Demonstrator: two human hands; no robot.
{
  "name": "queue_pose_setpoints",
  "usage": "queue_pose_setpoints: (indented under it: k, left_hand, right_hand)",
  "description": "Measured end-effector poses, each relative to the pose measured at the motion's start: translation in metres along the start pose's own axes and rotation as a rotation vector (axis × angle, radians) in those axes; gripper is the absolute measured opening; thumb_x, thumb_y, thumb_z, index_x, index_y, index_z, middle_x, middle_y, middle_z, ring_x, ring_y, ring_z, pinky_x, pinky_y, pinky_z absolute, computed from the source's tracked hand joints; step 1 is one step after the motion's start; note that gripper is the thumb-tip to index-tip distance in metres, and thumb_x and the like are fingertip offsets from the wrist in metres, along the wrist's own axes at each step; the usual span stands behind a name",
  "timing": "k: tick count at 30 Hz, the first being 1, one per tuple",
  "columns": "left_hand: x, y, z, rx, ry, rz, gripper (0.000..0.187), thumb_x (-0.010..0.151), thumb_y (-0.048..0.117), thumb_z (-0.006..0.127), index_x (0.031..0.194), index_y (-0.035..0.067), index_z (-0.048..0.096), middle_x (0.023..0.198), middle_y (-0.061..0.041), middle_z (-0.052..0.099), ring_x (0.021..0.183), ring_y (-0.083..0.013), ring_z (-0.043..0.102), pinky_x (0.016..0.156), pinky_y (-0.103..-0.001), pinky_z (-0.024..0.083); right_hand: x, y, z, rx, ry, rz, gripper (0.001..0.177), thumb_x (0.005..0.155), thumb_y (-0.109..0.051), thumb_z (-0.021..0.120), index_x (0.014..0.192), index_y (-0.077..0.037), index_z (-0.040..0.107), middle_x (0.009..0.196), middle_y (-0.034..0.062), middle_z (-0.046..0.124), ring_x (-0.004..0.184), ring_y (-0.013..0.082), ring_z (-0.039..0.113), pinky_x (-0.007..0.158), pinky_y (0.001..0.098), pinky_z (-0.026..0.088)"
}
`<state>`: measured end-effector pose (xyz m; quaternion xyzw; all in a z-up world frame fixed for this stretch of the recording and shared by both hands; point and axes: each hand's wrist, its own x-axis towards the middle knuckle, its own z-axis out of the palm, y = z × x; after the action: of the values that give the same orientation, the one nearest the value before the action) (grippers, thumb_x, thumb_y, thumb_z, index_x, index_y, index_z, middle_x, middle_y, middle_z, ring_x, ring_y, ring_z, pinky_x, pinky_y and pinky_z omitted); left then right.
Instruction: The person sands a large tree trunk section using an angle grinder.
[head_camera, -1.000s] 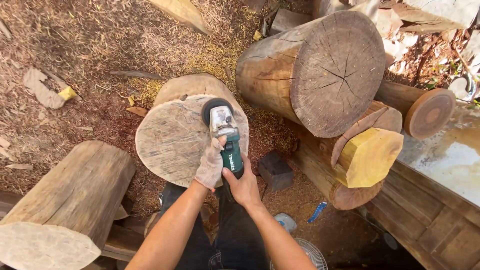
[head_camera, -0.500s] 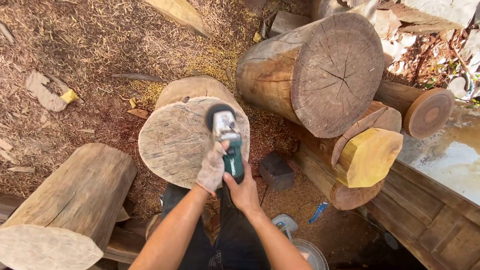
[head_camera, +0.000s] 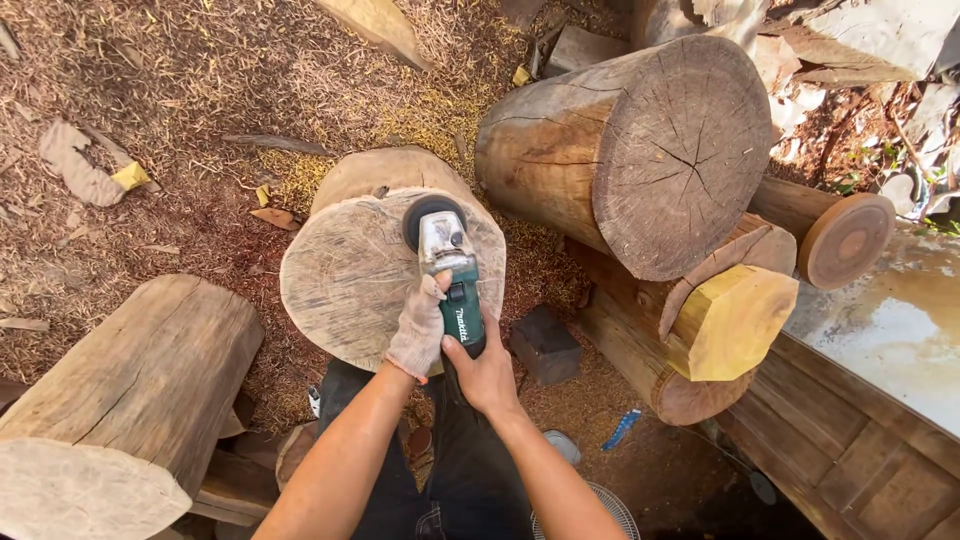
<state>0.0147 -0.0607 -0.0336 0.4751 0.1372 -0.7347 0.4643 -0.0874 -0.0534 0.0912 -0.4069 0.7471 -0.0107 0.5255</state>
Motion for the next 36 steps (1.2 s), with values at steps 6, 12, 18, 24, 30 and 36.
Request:
queue_pose_setpoints:
  k: [6,12,18,24,30,36]
  left_hand:
    - [-0.004,0.024,-0.001,-0.015,0.046,-0.009,0.049,0.086,0.039,0.075,0.111,-0.002,0.067,0.088,-0.009,0.071,0.068,-0.0192,0.070,0.063,-0.034,0.059]
    - [-0.004,0.004,-0.023,0.006,0.019,0.044,0.043,0.088,0.038,0.072,0.110,0.001,0.070,0.090,-0.006,0.071,0.071,-0.0157,0.069,0.066,-0.032,0.058]
    - [-0.007,0.029,-0.015,0.041,0.014,0.096,0.047,0.092,0.043,0.072,0.109,-0.001,0.071,0.089,-0.005,0.070,0.072,-0.0147,0.067,0.065,-0.032,0.057]
    - [-0.005,0.027,-0.029,0.091,0.082,0.051,0.048,0.086,0.043,0.074,0.106,0.000,0.073,0.086,-0.005,0.072,0.068,-0.0156,0.067,0.062,-0.033,0.056]
    - [-0.005,0.059,-0.002,0.103,-0.004,0.004,0.049,0.085,0.046,0.073,0.100,-0.001,0.072,0.081,-0.008,0.071,0.065,-0.0178,0.068,0.060,-0.032,0.056]
    - [0.002,-0.002,0.026,0.136,-0.165,-0.204,0.037,0.079,0.034,0.078,0.098,0.002,0.071,0.083,-0.008,0.072,0.066,-0.0193,0.067,0.062,-0.033,0.055]
  right_hand:
    - [0.010,-0.031,0.004,-0.099,-0.027,0.059,0.088,0.084,-0.048,0.072,0.154,-0.008,0.038,0.120,0.0257,0.071,0.115,0.0383,0.069,0.095,0.0436,0.053]
    - [-0.003,0.002,0.017,-0.060,-0.022,-0.002,0.086,0.084,-0.046,0.074,0.151,-0.006,0.038,0.121,0.0263,0.071,0.118,0.0369,0.069,0.097,0.0427,0.052]
    - [0.006,-0.026,0.018,-0.123,0.013,-0.034,0.082,0.085,-0.044,0.074,0.150,-0.005,0.041,0.122,0.0282,0.069,0.118,0.0401,0.067,0.096,0.0441,0.053]
    - [-0.001,0.000,0.037,-0.064,0.059,-0.130,0.085,0.087,-0.043,0.076,0.150,-0.002,0.037,0.133,0.0289,0.063,0.125,0.0394,0.063,0.101,0.0447,0.048]
    - [0.000,-0.042,0.032,-0.013,0.076,-0.003,0.083,0.085,-0.046,0.073,0.150,-0.006,0.041,0.129,0.0223,0.067,0.119,0.0334,0.067,0.097,0.0406,0.052]
    - [-0.010,0.039,0.037,0.146,0.312,0.025,0.069,0.092,-0.038,0.070,0.147,-0.004,0.046,0.124,0.0194,0.070,0.114,0.0266,0.068,0.099,0.0379,0.051]
